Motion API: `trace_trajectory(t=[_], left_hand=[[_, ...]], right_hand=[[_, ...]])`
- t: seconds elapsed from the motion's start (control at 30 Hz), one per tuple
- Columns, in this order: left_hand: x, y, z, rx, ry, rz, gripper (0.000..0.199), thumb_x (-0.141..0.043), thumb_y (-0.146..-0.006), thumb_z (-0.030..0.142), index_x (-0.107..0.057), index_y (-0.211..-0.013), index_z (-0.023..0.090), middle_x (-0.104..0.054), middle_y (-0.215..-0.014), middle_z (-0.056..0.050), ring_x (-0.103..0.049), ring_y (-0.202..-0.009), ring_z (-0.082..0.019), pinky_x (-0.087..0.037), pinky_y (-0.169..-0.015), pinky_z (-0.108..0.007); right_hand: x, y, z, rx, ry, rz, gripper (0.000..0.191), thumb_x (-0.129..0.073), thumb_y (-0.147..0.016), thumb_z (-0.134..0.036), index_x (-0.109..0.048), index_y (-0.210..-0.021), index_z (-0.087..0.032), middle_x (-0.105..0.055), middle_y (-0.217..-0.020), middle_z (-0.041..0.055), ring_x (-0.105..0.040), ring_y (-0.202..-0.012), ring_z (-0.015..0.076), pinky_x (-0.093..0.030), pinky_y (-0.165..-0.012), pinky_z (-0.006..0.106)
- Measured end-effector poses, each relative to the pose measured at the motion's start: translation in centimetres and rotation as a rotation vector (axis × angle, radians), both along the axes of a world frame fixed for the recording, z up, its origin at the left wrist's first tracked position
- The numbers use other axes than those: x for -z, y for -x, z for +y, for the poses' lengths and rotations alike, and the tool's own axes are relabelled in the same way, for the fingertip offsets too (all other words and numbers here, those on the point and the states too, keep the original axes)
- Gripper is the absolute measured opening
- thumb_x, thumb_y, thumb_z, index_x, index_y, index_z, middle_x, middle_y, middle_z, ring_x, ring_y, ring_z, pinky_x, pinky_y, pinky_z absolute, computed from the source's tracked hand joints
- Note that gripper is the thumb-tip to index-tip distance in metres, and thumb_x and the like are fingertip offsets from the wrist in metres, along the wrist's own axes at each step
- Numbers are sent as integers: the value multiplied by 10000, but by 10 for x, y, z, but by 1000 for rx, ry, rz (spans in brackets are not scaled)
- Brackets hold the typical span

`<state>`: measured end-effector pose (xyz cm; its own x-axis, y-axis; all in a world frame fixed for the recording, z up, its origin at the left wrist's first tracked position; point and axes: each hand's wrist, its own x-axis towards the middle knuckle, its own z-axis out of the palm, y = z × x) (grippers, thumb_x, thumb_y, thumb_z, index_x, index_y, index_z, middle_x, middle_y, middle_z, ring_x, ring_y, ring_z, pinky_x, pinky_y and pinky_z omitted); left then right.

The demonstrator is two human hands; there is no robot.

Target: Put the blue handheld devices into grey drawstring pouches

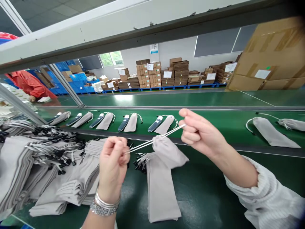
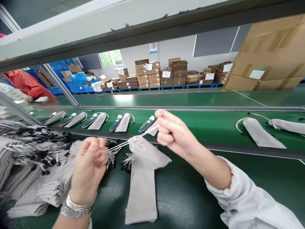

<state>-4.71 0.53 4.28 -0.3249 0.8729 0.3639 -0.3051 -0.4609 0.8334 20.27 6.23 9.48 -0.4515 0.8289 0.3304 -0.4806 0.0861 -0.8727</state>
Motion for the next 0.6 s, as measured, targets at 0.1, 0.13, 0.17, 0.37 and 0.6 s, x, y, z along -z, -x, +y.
trace_trajectory(t=[0.1,0.13,0.17,0.37,0.6], left_hand=[[24,-8,7,-53,-40,324,191,-711,-813,264,-574,-940,226,-557,-966,-5,-412,-565,-40,-351,-484,-175],[32,-11,9,-104,-58,478,185,-697,-818,231,-583,-964,231,-567,-997,-14,-448,-607,-61,-388,-524,-199],[40,-14,11,-147,-83,637,161,-675,-828,197,-590,-961,227,-575,-999,-20,-480,-656,-85,-419,-575,-225],[68,-15,20,-199,-263,1358,123,-527,-896,103,-601,-903,202,-611,-941,-45,-540,-893,-204,-433,-768,-363],[72,-15,24,-306,-279,1538,124,-508,-922,108,-562,-848,192,-606,-867,-30,-530,-867,-204,-385,-792,-377]], right_hand=[[-12,-14,9,232,-69,125,158,-622,-875,-248,-476,-933,-240,-153,-557,-114,-58,-420,66,-190,-377,183],[-13,-19,17,363,-151,163,144,-614,-873,-233,-479,-923,-240,-170,-552,-113,-82,-421,71,-262,-397,184],[-13,-22,26,509,-257,185,126,-600,-880,-227,-480,-914,-243,-194,-547,-113,-119,-419,75,-356,-446,197],[18,-22,118,1005,-665,-545,229,-489,-931,-293,-487,-1153,-235,-533,-683,-43,-548,-579,152,-499,-775,372],[68,26,212,714,-299,-1521,486,-634,-829,-413,-542,-1168,-76,-627,-1147,231,-602,-1050,351,-448,-830,394]])
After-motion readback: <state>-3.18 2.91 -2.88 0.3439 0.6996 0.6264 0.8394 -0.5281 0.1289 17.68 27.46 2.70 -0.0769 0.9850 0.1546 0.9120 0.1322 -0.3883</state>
